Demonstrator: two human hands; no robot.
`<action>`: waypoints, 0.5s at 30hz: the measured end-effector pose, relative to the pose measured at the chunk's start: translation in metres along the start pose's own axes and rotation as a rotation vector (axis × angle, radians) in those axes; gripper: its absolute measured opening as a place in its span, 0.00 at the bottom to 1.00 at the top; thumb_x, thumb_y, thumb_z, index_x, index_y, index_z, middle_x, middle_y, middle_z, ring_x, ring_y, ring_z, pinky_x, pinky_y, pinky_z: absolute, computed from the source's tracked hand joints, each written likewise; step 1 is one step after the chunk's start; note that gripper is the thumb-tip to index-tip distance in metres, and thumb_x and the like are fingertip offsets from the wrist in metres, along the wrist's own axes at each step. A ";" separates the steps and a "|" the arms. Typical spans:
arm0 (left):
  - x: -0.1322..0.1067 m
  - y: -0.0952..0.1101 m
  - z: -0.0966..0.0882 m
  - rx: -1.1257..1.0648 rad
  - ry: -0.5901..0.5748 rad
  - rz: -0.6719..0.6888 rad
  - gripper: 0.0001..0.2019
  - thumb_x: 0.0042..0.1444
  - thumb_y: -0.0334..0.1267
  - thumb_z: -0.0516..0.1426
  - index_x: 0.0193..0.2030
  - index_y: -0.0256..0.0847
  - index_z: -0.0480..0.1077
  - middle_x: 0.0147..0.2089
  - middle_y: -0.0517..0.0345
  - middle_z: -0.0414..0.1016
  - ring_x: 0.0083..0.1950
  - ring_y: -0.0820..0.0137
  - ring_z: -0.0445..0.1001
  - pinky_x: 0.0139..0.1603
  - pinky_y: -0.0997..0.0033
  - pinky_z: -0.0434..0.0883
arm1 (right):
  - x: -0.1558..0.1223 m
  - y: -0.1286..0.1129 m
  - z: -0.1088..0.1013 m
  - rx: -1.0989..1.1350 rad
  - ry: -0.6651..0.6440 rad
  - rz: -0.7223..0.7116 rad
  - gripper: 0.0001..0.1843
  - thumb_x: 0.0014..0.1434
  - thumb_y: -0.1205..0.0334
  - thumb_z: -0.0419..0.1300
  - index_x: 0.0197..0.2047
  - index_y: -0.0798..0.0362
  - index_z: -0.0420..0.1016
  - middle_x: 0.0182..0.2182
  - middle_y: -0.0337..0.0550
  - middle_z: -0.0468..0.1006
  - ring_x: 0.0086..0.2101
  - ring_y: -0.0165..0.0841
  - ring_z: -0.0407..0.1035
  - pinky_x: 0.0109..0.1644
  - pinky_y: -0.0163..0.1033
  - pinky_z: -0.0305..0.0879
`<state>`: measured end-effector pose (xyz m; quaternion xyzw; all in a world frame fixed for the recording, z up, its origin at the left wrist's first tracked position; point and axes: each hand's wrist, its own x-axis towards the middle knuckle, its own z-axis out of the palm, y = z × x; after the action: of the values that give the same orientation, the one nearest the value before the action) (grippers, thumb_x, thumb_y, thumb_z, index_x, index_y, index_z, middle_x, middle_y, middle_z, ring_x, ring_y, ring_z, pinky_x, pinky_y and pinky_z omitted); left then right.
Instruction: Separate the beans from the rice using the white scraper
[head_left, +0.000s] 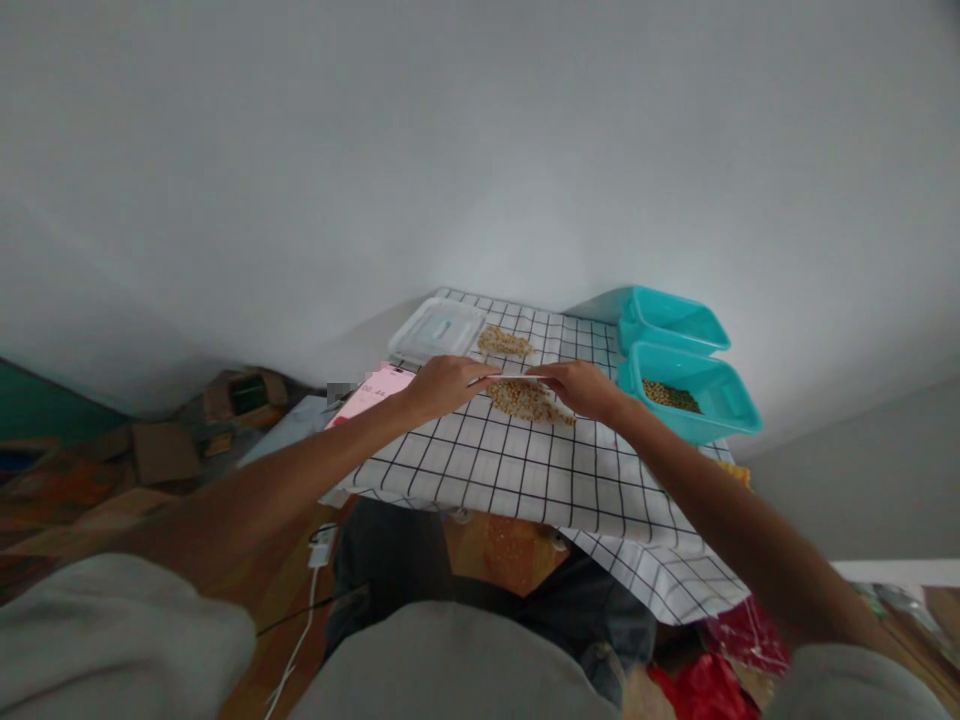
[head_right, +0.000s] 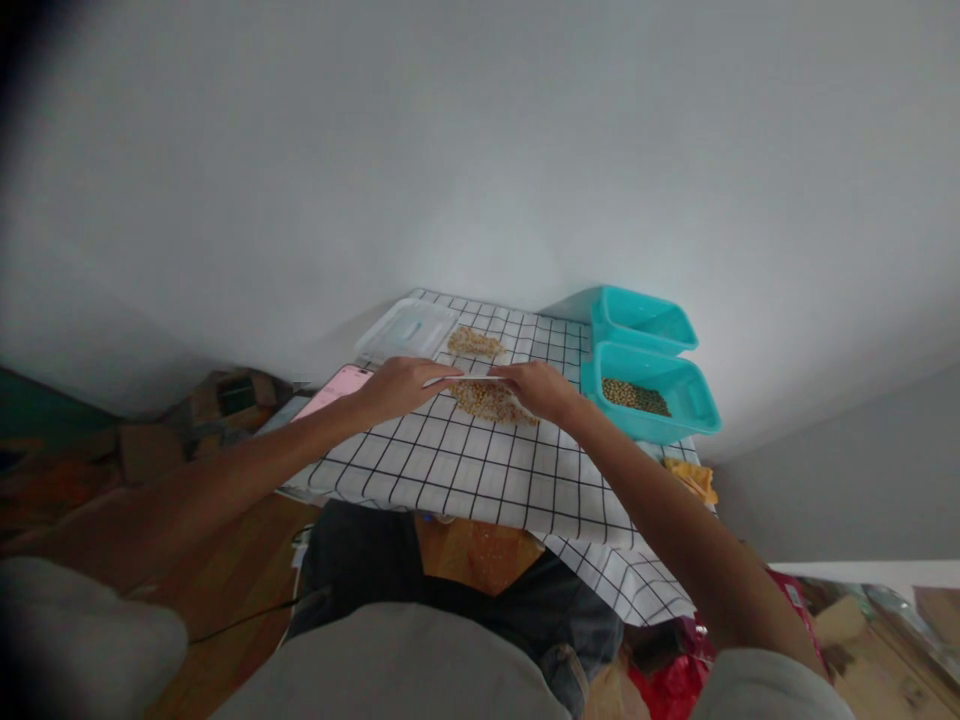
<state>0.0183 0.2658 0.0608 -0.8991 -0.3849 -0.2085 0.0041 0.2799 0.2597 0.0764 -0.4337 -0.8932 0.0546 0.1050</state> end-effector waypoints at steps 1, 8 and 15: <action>-0.003 0.004 0.000 -0.003 0.001 0.003 0.16 0.63 0.43 0.49 0.51 0.44 0.73 0.43 0.52 0.82 0.42 0.65 0.79 0.44 0.66 0.71 | -0.004 -0.001 -0.001 0.006 -0.008 -0.011 0.19 0.66 0.63 0.47 0.57 0.43 0.69 0.47 0.40 0.78 0.44 0.34 0.73 0.47 0.39 0.66; -0.015 0.030 -0.001 0.006 0.008 0.030 0.16 0.63 0.39 0.49 0.54 0.43 0.71 0.46 0.52 0.80 0.43 0.66 0.78 0.45 0.66 0.71 | -0.021 -0.001 -0.007 0.006 -0.026 -0.041 0.20 0.65 0.65 0.49 0.57 0.44 0.69 0.47 0.40 0.78 0.44 0.33 0.73 0.48 0.39 0.67; 0.007 0.004 -0.008 0.076 0.056 -0.045 0.17 0.64 0.41 0.48 0.54 0.44 0.71 0.44 0.50 0.81 0.43 0.63 0.78 0.41 0.64 0.71 | 0.017 0.008 -0.007 -0.015 0.047 -0.002 0.19 0.67 0.63 0.46 0.57 0.46 0.69 0.50 0.42 0.77 0.47 0.34 0.72 0.51 0.41 0.65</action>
<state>0.0226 0.2660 0.0710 -0.8831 -0.4126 -0.2188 0.0444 0.2773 0.2775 0.0836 -0.4346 -0.8915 0.0375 0.1225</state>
